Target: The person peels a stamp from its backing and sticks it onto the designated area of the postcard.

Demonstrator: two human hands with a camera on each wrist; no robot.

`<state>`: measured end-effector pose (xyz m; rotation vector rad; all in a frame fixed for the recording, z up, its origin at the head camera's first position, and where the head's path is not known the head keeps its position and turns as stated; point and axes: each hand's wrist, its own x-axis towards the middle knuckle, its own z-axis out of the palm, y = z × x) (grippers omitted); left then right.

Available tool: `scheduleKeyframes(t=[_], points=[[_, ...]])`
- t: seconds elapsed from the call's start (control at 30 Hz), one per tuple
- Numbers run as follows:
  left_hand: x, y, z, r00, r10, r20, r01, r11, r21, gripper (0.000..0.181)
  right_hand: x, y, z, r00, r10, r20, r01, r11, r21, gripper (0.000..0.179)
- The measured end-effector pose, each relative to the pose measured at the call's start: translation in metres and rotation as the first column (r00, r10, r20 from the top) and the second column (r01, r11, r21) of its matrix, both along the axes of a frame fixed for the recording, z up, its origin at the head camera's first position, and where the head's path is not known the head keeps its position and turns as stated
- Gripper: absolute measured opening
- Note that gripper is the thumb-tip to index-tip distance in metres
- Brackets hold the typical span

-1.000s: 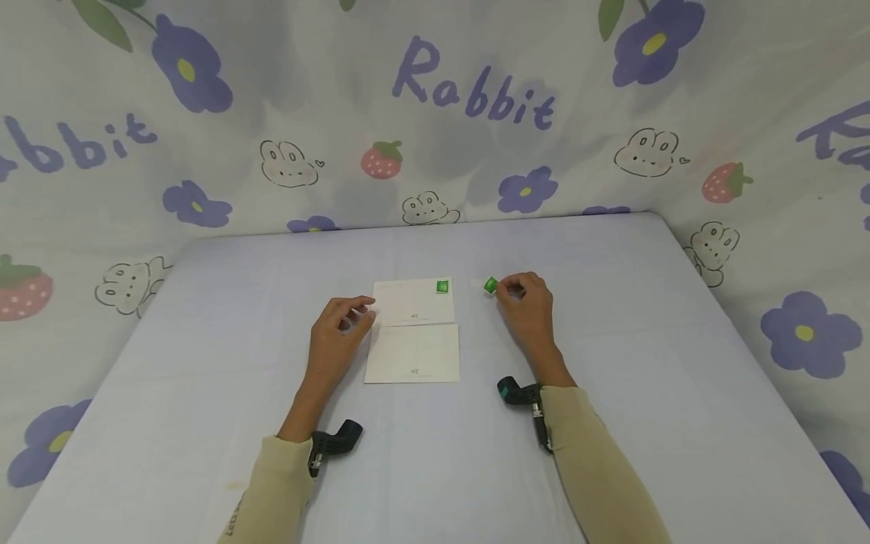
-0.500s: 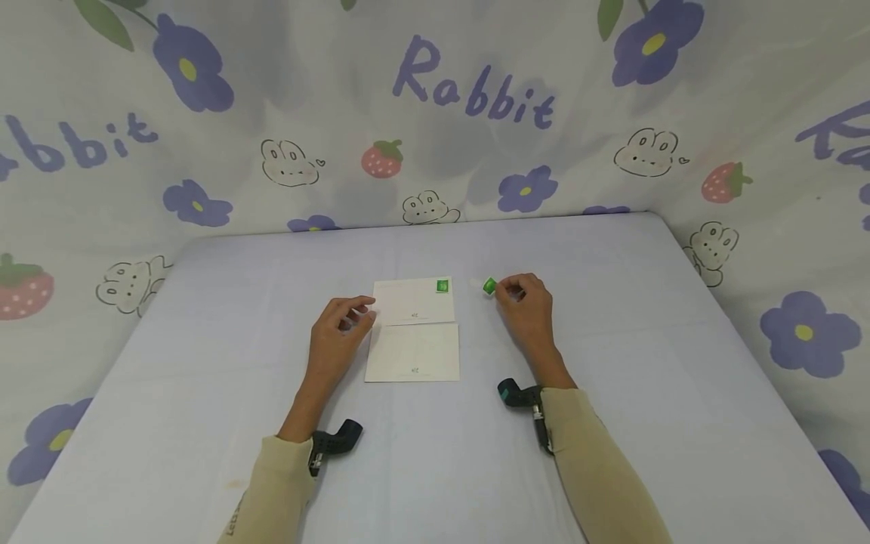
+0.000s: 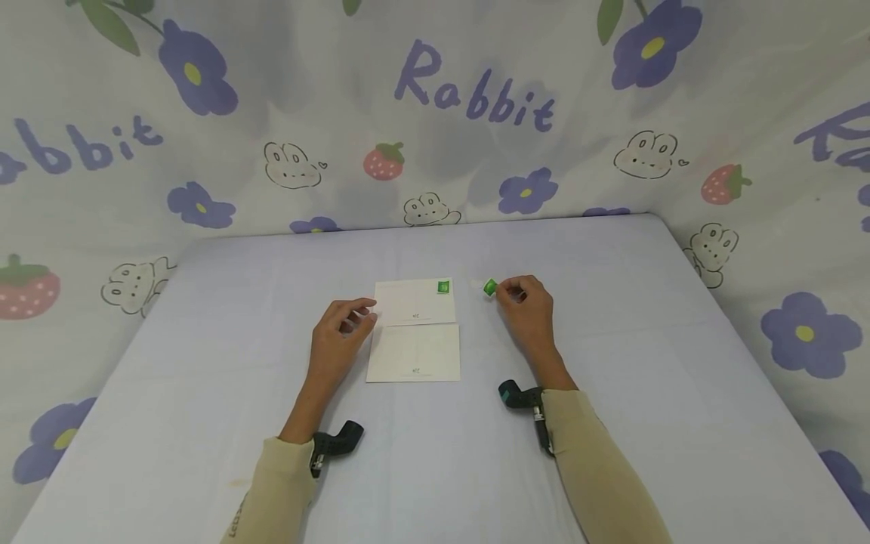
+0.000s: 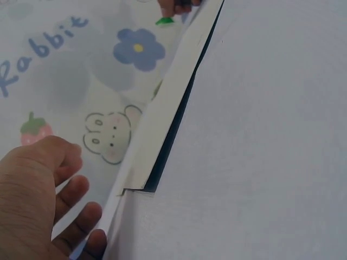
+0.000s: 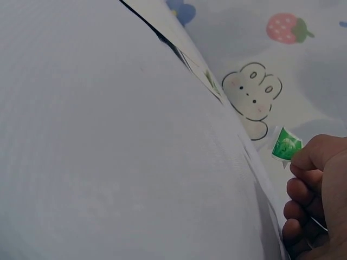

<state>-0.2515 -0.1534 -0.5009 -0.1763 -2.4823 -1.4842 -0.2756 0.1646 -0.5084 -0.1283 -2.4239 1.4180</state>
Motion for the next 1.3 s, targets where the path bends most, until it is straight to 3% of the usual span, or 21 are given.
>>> scheduleKeyframes(t=[0.43,1.3], points=[[0.0026,-0.0005,0.003,1.0,-0.004,-0.015,0.004,1.0,-0.004,0.024,0.0031,-0.002,0.002,1.0,0.003,0.02,-0.003,1.0,-0.022,0.02],[0.0046,-0.0008,-0.0013,0.999,-0.008,-0.041,0.007,1.0,-0.011,0.023,0.0086,-0.0027,-0.0002,0.999,0.013,0.035,-0.012,1.0,-0.024,0.021]])
